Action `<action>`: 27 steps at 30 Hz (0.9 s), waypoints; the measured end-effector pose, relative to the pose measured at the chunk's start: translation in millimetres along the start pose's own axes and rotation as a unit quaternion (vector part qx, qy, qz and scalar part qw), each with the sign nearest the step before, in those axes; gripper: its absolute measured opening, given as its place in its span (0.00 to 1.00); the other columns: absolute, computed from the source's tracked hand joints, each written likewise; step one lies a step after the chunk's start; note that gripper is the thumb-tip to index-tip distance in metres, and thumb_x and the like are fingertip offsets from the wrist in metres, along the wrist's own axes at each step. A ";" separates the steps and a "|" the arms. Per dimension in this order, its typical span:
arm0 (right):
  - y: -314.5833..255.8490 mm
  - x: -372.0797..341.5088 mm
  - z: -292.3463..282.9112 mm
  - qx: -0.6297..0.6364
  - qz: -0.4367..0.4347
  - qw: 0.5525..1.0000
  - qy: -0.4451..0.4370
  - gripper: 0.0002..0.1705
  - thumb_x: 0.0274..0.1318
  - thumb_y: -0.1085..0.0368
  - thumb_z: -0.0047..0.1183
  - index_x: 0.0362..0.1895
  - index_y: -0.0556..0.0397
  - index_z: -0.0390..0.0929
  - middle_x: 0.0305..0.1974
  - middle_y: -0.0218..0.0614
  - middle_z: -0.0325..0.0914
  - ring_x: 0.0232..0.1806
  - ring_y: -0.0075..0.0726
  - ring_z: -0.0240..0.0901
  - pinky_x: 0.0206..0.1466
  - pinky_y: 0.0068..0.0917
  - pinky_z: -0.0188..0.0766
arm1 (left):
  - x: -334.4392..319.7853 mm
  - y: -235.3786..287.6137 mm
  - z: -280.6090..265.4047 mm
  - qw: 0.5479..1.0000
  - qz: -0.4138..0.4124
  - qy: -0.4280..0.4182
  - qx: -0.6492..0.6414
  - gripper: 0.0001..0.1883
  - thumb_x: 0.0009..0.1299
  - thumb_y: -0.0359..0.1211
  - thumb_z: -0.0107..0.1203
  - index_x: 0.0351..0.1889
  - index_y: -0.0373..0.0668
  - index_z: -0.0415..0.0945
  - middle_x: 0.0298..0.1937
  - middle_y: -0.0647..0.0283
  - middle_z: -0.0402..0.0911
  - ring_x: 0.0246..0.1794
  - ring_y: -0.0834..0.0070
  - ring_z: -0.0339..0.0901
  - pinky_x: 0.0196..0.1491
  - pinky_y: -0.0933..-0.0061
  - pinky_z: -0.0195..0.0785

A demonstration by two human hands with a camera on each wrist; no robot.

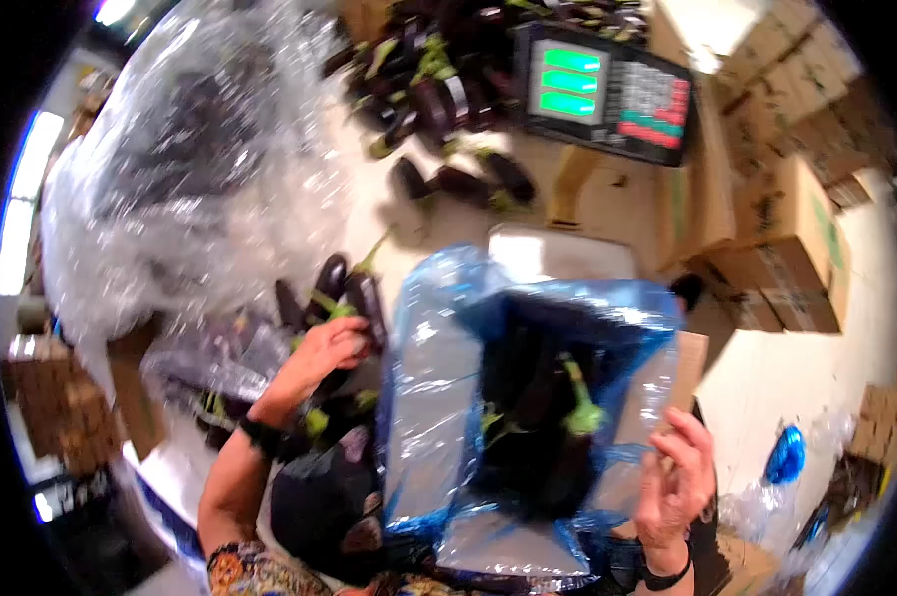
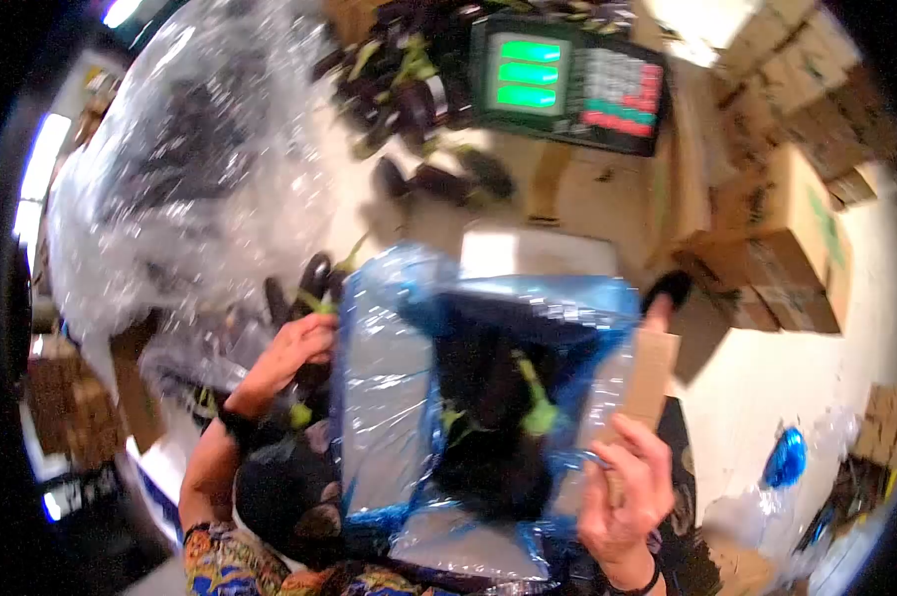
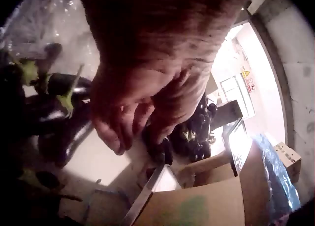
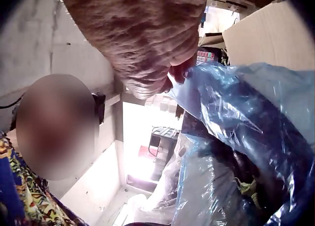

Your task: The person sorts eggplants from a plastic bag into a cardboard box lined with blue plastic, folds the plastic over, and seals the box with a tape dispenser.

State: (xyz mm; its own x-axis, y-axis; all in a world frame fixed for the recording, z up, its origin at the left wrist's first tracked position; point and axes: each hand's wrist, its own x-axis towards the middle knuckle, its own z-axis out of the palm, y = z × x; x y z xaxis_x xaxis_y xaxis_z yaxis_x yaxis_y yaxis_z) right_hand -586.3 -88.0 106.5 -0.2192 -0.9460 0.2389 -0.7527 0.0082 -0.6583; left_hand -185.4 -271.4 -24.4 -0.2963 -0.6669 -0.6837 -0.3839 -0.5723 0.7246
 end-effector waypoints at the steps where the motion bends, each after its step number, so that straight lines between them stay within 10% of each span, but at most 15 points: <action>1: -3.3 -2.4 -0.3 0.010 0.016 1.000 -0.005 0.15 0.49 0.80 0.56 0.44 0.60 0.78 0.52 0.55 0.75 0.50 0.52 0.77 0.52 0.38 0.76 | -9.8 -5.8 -0.6 1.000 -0.010 0.027 -0.013 0.27 0.73 0.40 0.55 0.65 0.35 0.67 0.49 0.62 0.80 0.49 0.77 0.77 0.52 0.70 0.72; 5: -5.2 -16.0 4.3 0.036 0.059 0.998 0.005 0.13 0.51 0.79 0.54 0.43 0.60 0.77 0.52 0.58 0.74 0.54 0.57 0.74 0.58 0.46 0.71 | -43.2 -115.6 -8.9 0.997 -0.015 0.065 -0.043 0.26 0.74 0.40 0.55 0.64 0.35 0.67 0.46 0.63 0.81 0.44 0.77 0.78 0.49 0.73 0.72; 7: -17.6 -16.5 3.9 0.037 0.021 0.998 -0.050 0.07 0.62 0.77 0.48 0.44 0.61 0.75 0.54 0.52 0.73 0.55 0.46 0.71 0.58 0.32 0.68 | -61.3 -155.4 -4.3 0.988 -0.113 0.043 0.092 0.21 0.74 0.39 0.56 0.59 0.34 0.72 0.43 0.62 0.81 0.42 0.77 0.77 0.46 0.73 0.72; 11: -48.0 -19.0 10.1 0.009 -0.066 0.985 -0.162 0.09 0.58 0.72 0.57 0.42 0.61 0.77 0.47 0.52 0.77 0.47 0.51 0.77 0.50 0.35 0.73 | -82.4 -326.9 12.1 0.993 -0.031 0.111 0.040 0.21 0.70 0.38 0.60 0.55 0.34 0.77 0.49 0.56 0.83 0.51 0.69 0.81 0.52 0.68 0.73; 14: -73.6 -10.0 24.9 -0.040 -0.128 0.954 -0.269 0.10 0.52 0.73 0.61 0.40 0.60 0.80 0.44 0.50 0.80 0.44 0.55 0.78 0.48 0.38 0.75 | -110.7 -258.0 25.2 0.973 -0.125 0.193 0.024 0.18 0.68 0.34 0.59 0.52 0.34 0.78 0.50 0.53 0.83 0.47 0.62 0.83 0.49 0.65 0.75; 18: -71.9 -12.1 43.9 -0.123 -0.088 0.947 -0.285 0.12 0.51 0.79 0.58 0.42 0.61 0.79 0.47 0.49 0.79 0.47 0.55 0.77 0.52 0.40 0.74 | -113.9 -280.1 28.5 0.929 0.017 0.340 0.143 0.18 0.69 0.30 0.59 0.57 0.38 0.76 0.48 0.52 0.81 0.46 0.60 0.81 0.50 0.62 0.73; 21: -51.3 -18.7 45.2 -0.152 -0.035 0.952 -0.262 0.13 0.53 0.79 0.57 0.44 0.61 0.78 0.49 0.49 0.77 0.50 0.56 0.76 0.56 0.41 0.72 | -119.7 -196.4 31.2 0.885 0.102 0.324 0.317 0.25 0.66 0.27 0.59 0.63 0.39 0.71 0.57 0.51 0.75 0.56 0.54 0.75 0.57 0.57 0.70; 27: -42.1 -27.7 50.1 -0.206 0.002 0.955 -0.214 0.13 0.55 0.78 0.56 0.46 0.60 0.77 0.53 0.51 0.75 0.54 0.57 0.73 0.58 0.43 0.69 | -29.9 -229.4 33.9 0.801 0.215 0.305 0.467 0.35 0.58 0.24 0.62 0.66 0.37 0.66 0.57 0.50 0.72 0.58 0.52 0.70 0.58 0.52 0.65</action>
State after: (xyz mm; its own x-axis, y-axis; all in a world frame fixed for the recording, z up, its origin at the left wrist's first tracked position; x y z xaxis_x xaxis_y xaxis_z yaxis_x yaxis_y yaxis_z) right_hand -517.5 -78.4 91.8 -0.0154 -0.9908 -0.1344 -0.9523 0.0556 -0.3002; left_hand -118.1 -104.0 -173.1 -0.2046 -0.9788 -0.0118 -0.9327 0.1913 0.3058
